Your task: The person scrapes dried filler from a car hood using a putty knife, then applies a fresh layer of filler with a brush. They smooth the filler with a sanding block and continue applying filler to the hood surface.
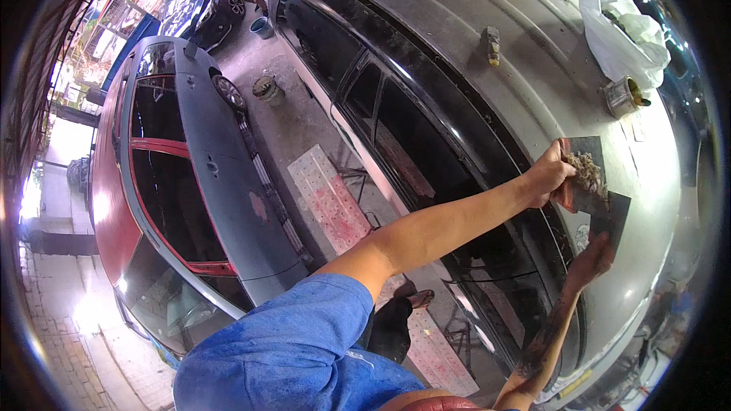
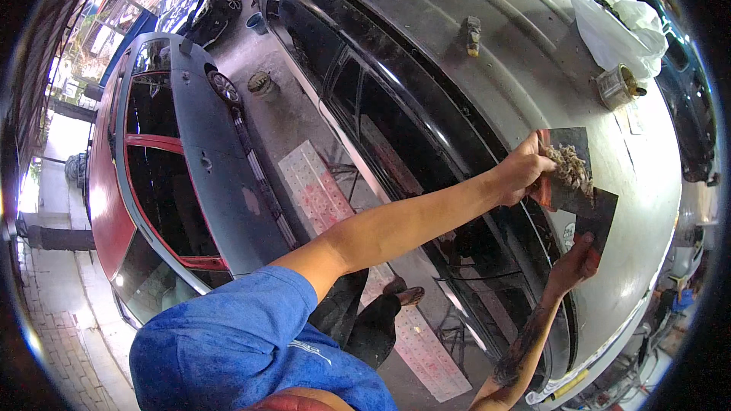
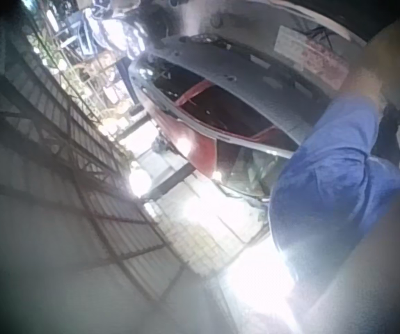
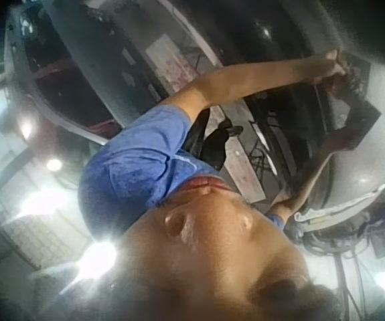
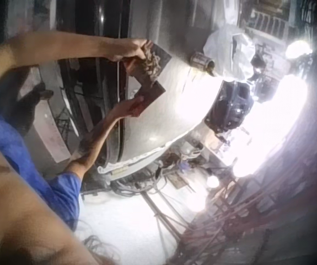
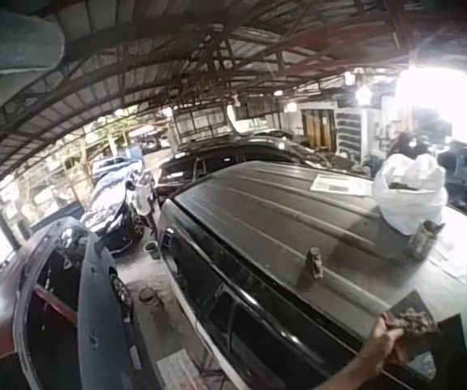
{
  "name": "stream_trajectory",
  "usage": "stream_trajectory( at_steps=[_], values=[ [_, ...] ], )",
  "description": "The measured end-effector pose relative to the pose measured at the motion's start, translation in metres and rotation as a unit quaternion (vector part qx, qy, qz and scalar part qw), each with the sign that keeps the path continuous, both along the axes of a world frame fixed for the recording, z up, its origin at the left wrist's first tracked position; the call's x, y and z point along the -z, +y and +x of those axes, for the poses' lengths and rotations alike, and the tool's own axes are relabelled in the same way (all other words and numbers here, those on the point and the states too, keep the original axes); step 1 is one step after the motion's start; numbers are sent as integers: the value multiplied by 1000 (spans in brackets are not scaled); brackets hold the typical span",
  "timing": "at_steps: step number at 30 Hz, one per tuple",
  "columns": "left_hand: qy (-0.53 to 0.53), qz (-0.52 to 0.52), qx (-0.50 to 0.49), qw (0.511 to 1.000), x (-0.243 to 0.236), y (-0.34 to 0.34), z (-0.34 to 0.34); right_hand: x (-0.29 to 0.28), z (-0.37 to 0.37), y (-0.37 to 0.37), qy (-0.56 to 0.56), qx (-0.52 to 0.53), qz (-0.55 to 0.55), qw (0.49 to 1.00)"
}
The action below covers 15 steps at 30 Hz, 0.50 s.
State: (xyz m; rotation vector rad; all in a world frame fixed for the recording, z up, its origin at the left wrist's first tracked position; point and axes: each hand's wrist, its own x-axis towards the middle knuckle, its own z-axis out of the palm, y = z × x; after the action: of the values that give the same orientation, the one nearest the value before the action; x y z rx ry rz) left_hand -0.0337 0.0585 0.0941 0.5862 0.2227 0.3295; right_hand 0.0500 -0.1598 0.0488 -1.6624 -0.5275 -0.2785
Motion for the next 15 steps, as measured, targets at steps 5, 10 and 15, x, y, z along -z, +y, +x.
stream_trajectory(
  at_steps=[5,10,15],
  values=[
    [-26,12,4,1000,-11,7,14,20,27,-8,38,6,-96,995],
    [22,6,-5,1000,-24,22,10,26,53,-24,52,23,-62,996],
    [104,-3,16,994,-25,23,-9,12,80,-48,231,-579,348,701]
  ],
)
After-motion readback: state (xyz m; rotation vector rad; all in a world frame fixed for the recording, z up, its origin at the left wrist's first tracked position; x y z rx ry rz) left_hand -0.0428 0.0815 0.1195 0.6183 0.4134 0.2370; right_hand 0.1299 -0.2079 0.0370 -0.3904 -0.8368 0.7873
